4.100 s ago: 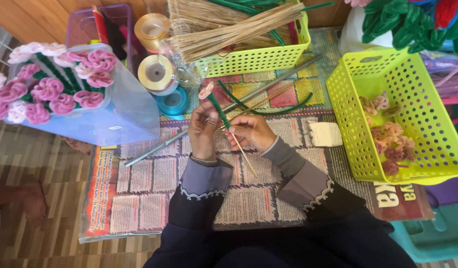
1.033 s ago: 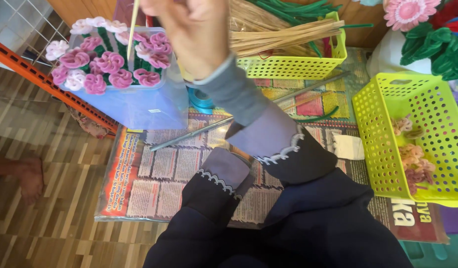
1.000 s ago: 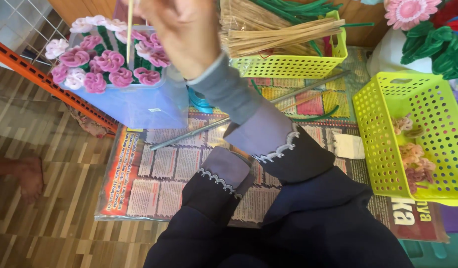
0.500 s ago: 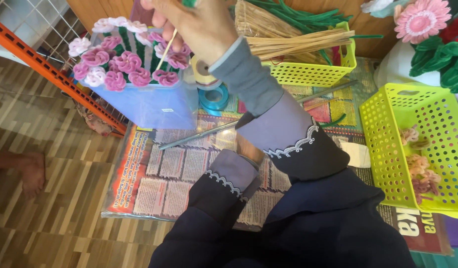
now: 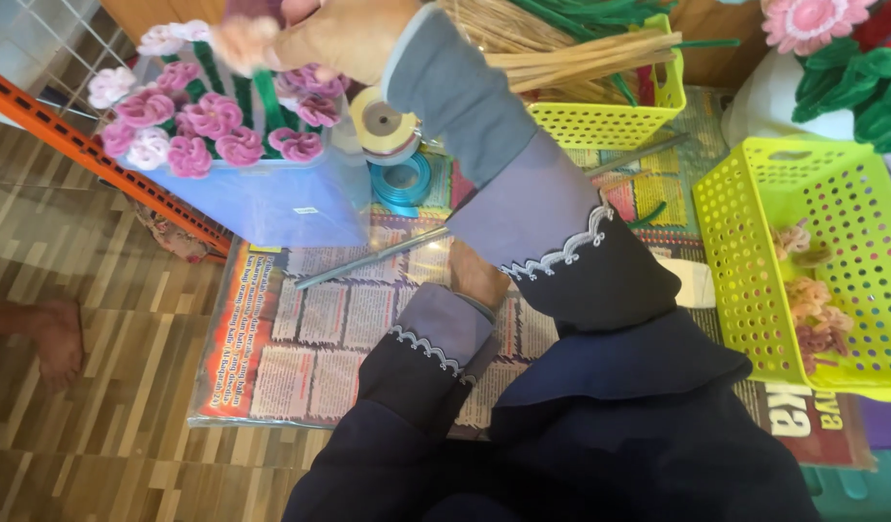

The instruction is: Making artificial flowers by wrapping tape around stems and attaching petals.

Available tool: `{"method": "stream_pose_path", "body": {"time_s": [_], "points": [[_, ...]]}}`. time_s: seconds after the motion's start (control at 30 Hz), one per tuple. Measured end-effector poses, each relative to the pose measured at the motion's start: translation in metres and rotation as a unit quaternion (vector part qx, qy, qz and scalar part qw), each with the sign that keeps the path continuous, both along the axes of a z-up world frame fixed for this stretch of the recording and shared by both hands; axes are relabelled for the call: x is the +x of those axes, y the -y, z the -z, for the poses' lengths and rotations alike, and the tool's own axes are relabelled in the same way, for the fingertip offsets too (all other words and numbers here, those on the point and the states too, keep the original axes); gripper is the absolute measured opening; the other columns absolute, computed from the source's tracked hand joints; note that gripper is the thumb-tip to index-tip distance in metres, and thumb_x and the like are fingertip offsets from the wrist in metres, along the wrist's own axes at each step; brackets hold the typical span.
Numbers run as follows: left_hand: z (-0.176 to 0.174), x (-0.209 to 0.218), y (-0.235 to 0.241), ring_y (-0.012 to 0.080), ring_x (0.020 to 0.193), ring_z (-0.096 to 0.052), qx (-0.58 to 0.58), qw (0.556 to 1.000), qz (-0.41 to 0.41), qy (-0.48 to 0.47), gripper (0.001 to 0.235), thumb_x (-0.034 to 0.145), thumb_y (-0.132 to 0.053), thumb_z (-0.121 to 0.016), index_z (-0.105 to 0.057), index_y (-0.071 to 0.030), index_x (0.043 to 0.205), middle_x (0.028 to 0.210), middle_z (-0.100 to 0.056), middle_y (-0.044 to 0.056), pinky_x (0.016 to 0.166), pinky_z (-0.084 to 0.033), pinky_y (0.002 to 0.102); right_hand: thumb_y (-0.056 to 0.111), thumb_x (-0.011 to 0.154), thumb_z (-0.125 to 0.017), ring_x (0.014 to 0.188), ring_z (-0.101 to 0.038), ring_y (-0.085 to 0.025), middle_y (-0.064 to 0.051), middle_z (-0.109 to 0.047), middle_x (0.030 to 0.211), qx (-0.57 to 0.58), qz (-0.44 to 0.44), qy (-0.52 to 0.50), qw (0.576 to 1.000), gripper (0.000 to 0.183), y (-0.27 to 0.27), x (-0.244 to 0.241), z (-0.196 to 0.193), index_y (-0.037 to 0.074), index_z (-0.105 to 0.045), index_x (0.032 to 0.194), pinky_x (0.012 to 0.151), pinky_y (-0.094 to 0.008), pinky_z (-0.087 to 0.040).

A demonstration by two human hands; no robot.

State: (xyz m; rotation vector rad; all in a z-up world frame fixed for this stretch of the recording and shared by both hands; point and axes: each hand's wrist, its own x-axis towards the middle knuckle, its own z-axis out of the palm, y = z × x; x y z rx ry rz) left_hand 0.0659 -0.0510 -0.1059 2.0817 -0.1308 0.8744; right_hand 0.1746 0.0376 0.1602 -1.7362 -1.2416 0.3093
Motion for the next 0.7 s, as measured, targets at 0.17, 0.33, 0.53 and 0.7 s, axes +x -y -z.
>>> {"method": "stream_pose_path", "body": {"time_s": [0.17, 0.33, 0.53, 0.7], "points": [[-0.012, -0.002, 0.011, 0.0334, 0.117, -0.065, 0.041, 0.999, -0.009, -0.003, 0.034, 0.096, -0.018, -0.062, -0.064, -0.009, 0.128, 0.126, -0.068, 0.014, 0.1, -0.051, 0.044, 0.013, 0.097, -0.076, 0.097, -0.065, -0.017, -0.01, -0.064, 0.112, 0.164, 0.111, 0.214, 0.957, 0.042, 0.082, -0.073, 0.01, -0.001, -0.056, 0.131, 0.078, -0.032, -0.056], [-0.006, -0.007, 0.006, 0.0358, 0.112, -0.063, 0.02, 0.999, -0.03, 0.0, 0.028, 0.091, -0.011, -0.067, -0.066, -0.009, 0.12, 0.122, -0.066, 0.015, 0.097, -0.051, 0.046, 0.008, 0.097, -0.074, 0.08, -0.063, -0.022, -0.009, -0.066, 0.09, 0.027, 0.035, 0.221, 0.974, 0.025, 0.191, -0.07, 0.095, 0.011, -0.074, 0.121, 0.074, -0.038, -0.051], [-0.011, 0.002, 0.004, 0.0414, 0.104, -0.057, 0.045, 0.998, -0.031, -0.019, 0.034, 0.08, 0.0, -0.071, -0.067, -0.005, 0.114, 0.115, -0.06, 0.017, 0.091, -0.047, 0.051, 0.015, 0.094, -0.07, 0.078, -0.071, -0.02, -0.012, -0.076, 0.097, -0.134, 0.214, 0.133, 0.958, 0.02, 0.312, -0.029, 0.135, 0.007, -0.077, 0.112, 0.071, -0.034, -0.057], [0.002, 0.028, -0.007, 0.0386, 0.103, -0.057, 0.142, 0.987, -0.072, -0.018, 0.029, 0.085, -0.006, -0.072, -0.067, -0.007, 0.113, 0.115, -0.059, 0.018, 0.085, -0.047, 0.051, 0.015, 0.103, -0.062, 0.093, -0.071, -0.024, -0.014, -0.074, 0.105, -0.037, 0.273, 0.078, 0.958, 0.02, 0.361, -0.032, 0.165, 0.003, -0.073, 0.114, 0.082, -0.035, -0.056]]}}
